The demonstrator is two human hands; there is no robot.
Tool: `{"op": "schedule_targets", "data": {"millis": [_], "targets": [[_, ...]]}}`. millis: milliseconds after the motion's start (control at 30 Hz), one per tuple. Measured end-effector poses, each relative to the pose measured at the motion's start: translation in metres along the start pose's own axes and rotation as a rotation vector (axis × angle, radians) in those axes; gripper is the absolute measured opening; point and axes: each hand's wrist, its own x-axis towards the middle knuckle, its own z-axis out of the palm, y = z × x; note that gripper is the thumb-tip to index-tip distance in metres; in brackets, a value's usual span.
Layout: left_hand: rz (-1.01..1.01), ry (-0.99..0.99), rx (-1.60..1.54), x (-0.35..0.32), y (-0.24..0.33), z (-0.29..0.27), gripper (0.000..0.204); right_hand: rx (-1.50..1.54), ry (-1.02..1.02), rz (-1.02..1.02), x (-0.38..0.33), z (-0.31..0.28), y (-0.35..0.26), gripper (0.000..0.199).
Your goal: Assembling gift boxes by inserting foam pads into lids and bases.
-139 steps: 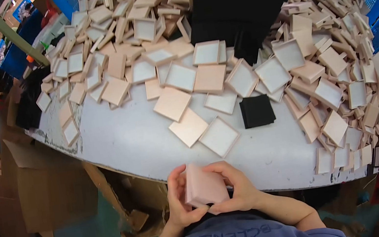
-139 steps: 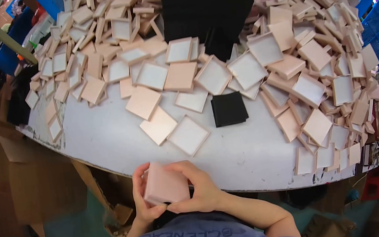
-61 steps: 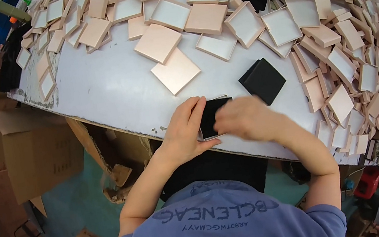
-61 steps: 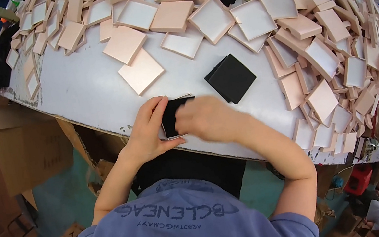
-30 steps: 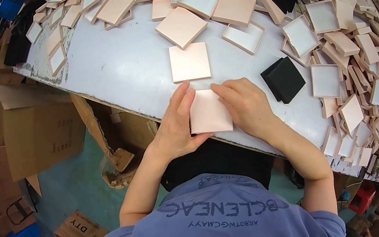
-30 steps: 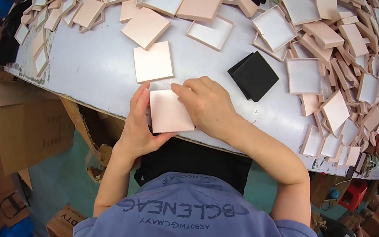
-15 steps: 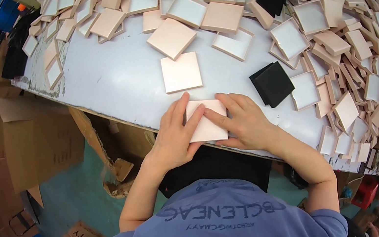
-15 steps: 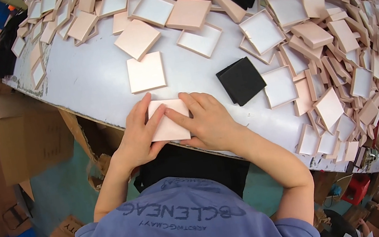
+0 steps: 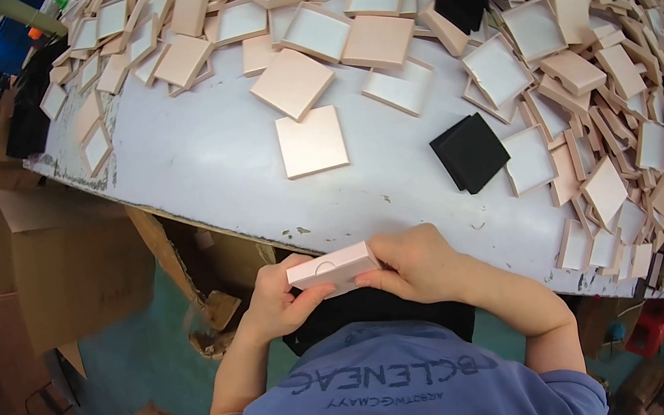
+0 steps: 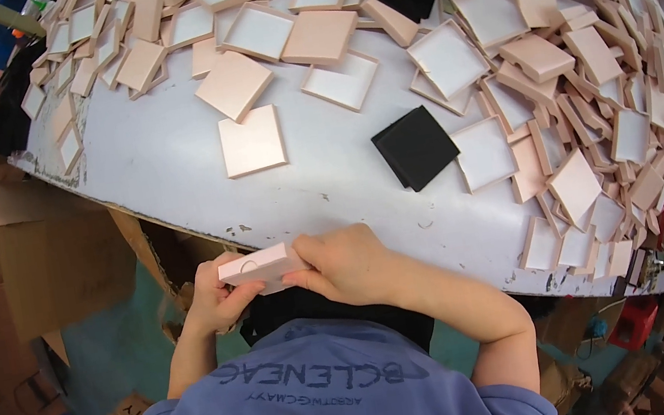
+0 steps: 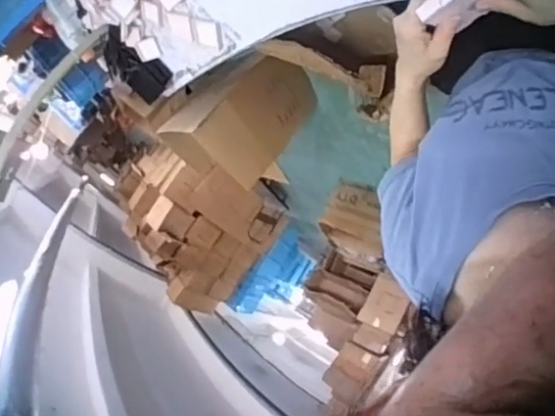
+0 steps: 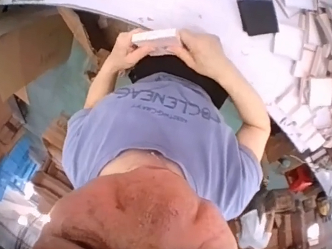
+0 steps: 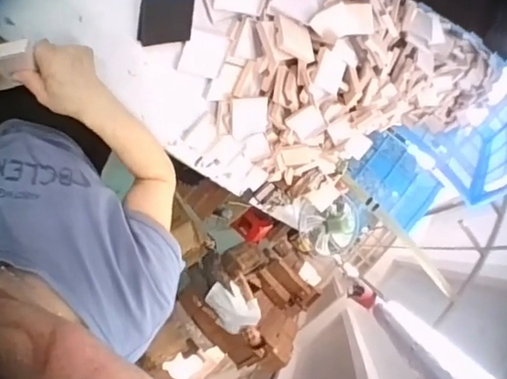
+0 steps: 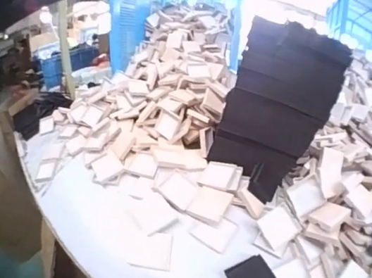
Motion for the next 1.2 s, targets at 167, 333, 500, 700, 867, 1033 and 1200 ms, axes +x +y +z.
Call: {"op": "schedule_targets", "data": {"millis": [167,333,500,700,867,1033,1200], "targets": [[-0.227,0.352,0.529,-0.035,0.007,-0.062,0.056,-0.449,0.614,-0.034,-0.018,-0.053,0.026,0.049],[0.215,0.347,0.888,0.024,0.033,-0.045,0.084,-0.802,0.627,0.320,-0.039,-0.082,0.046,0.055],[0.393,-0.008,1.098,0.111,0.029,-0.006,0.084,-0.727,0.585,0.505,-0.034,-0.078,0.034,0.059],[0.211,-0.149,1.177,0.141,0.027,-0.008,0.084,-0.721,0.806,0.324,-0.035,-0.069,0.044,0.045],[0.215,-0.089,0.877,0.133,0.021,-0.018,0.079,0.347,1.047,0.233,-0.043,-0.073,0.045,0.022],[0.444,0.157,0.326,0.088,-0.004,0.005,0.077,-0.423,1.090,-0.278,-0.015,-0.047,0.022,0.032],[0.439,0.272,0.665,0.071,-0.015,0.021,0.097,-0.667,0.591,-0.448,0.015,-0.006,0.036,0.025]]}}
